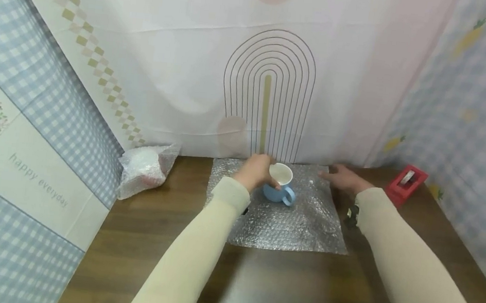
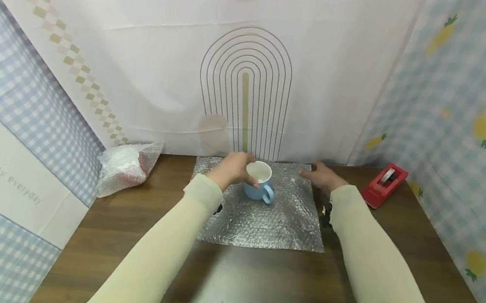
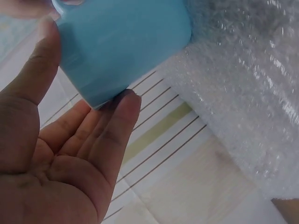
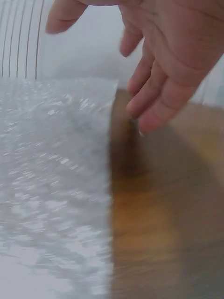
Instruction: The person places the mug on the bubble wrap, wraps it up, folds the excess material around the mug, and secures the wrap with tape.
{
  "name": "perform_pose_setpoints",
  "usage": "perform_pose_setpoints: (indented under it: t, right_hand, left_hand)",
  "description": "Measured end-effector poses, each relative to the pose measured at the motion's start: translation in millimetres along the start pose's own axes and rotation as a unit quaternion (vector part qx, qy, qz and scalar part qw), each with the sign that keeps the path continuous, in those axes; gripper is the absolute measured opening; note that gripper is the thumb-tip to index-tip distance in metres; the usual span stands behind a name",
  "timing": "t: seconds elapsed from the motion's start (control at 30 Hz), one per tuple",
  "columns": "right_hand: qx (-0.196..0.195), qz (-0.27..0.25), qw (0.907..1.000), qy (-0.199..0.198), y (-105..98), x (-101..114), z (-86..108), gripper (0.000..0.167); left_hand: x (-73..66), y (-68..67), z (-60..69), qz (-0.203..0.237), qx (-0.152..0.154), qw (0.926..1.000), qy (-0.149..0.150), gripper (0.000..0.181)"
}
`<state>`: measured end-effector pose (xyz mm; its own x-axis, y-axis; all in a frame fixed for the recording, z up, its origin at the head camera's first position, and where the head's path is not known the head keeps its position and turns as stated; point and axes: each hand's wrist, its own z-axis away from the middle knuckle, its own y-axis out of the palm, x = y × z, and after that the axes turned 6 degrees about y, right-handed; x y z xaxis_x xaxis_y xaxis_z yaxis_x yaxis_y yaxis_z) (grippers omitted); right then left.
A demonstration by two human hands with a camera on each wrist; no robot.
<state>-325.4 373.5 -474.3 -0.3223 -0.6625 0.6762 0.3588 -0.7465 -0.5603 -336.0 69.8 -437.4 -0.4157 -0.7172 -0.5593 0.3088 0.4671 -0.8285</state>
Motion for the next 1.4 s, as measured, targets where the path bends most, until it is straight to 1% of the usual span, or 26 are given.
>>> perform_pose_setpoints:
  t: [0.03,0.07,0.13,0.23,0.3,0.33,0.4,0.43,0.5,0.57,0.63,0.7,0.77,0.8,0.87,0.9,1.03,1.13,1.2,1.33,1.37,1.4]
  right_hand:
    - [0.007,-0.035,0.9991,0.021,3.7,-0.6,-1.9,0.095]
    - [0.013,-0.065,0.9973,0.032,7.7,-1.2,-3.8,0.095]
    - [0.009,-0.119,0.9916,0.049,15.0,-1.6,-6.2,0.096]
    - [-0.035,-0.158,0.9854,0.051,19.2,2.8,-6.9,0.096]
    - [-0.063,-0.162,0.9836,0.048,18.9,9.2,-6.9,0.093]
    - [-0.076,-0.158,0.9837,0.041,18.7,14.2,-6.2,0.089]
    - [-0.098,-0.130,0.9863,0.022,19.0,26.1,-4.3,0.072]
    - [-0.109,-0.112,0.9877,0.010,20.8,30.9,-2.9,0.063]
    - [-0.122,-0.053,0.9908,-0.026,22.9,41.1,0.3,0.050]
    - [-0.137,0.016,0.9883,-0.064,25.1,53.0,4.6,0.042]
    - [-0.152,0.075,0.9794,-0.109,28.4,65.6,10.6,0.040]
    - [-0.164,0.126,0.9660,-0.155,34.2,77.3,16.3,0.036]
    - [-0.169,0.153,0.9543,-0.193,42.7,86.0,21.0,0.034]
    - [-0.167,0.158,0.9507,-0.207,47.9,89.3,22.8,0.033]
    - [-0.154,0.159,0.9493,-0.223,59.0,93.4,26.4,0.034]
    - [-0.146,0.160,0.9498,-0.226,64.4,93.9,27.9,0.038]
    - [-0.122,0.170,0.9541,-0.214,80.6,89.4,33.2,0.049]
    - [-0.108,0.186,0.9550,-0.204,89.1,83.7,35.3,0.054]
    - [-0.098,0.191,0.9555,-0.202,93.7,80.9,35.7,0.056]
    - [-0.089,0.214,0.9471,-0.222,100.4,77.8,34.8,0.055]
    - [-0.089,0.215,0.9465,-0.223,101.0,77.0,34.3,0.055]
    - [-0.087,0.210,0.9486,-0.220,101.1,76.4,34.3,0.055]
  left_hand:
    - [1.3,0.3,1.3,0.004,0.000,1.0000,0.000,0.072]
    - [2.7,0.8,2.8,0.006,-0.001,1.0000,0.001,0.074]
    - [5.7,2.4,4.6,0.016,-0.004,0.9999,0.003,0.076]
    - [7.8,4.1,4.2,0.027,-0.013,0.9995,0.013,0.076]
    - [7.2,5.0,2.9,0.028,-0.020,0.9994,0.009,0.077]
    - [6.5,5.2,2.7,0.027,-0.023,0.9994,0.006,0.078]
    - [5.2,5.1,2.8,0.021,-0.029,0.9993,-0.008,0.083]
    - [5.3,6.5,3.2,0.021,-0.032,0.9991,-0.017,0.089]
    - [6.0,8.2,4.2,0.023,-0.040,0.9985,-0.031,0.099]
    - [6.7,9.4,4.6,0.025,-0.049,0.9976,-0.042,0.109]
    - [7.0,10.0,4.2,0.027,-0.057,0.9968,-0.050,0.116]
    - [6.9,10.2,3.2,0.027,-0.061,0.9962,-0.055,0.120]
    - [6.3,10.0,2.5,0.029,-0.063,0.9960,-0.056,0.123]
    - [5.8,9.7,2.4,0.029,-0.063,0.9960,-0.057,0.125]
    - [5.6,9.7,2.5,0.029,-0.061,0.9962,-0.055,0.126]
    - [5.7,9.7,2.8,0.029,-0.060,0.9964,-0.052,0.127]
    - [5.9,9.3,5.4,0.031,-0.057,0.9975,-0.028,0.123]
    - [7.5,9.0,8.6,0.042,-0.057,0.9974,-0.013,0.108]
    - [9.1,9.6,10.3,0.043,-0.057,0.9974,-0.009,0.093]
    - [12.3,12.7,11.2,0.022,-0.057,0.9981,-0.006,0.070]
    - [13.1,13.7,11.2,0.016,-0.057,0.9983,-0.004,0.066]
    - [13.7,14.8,11.3,0.015,-0.055,0.9983,-0.004,0.064]
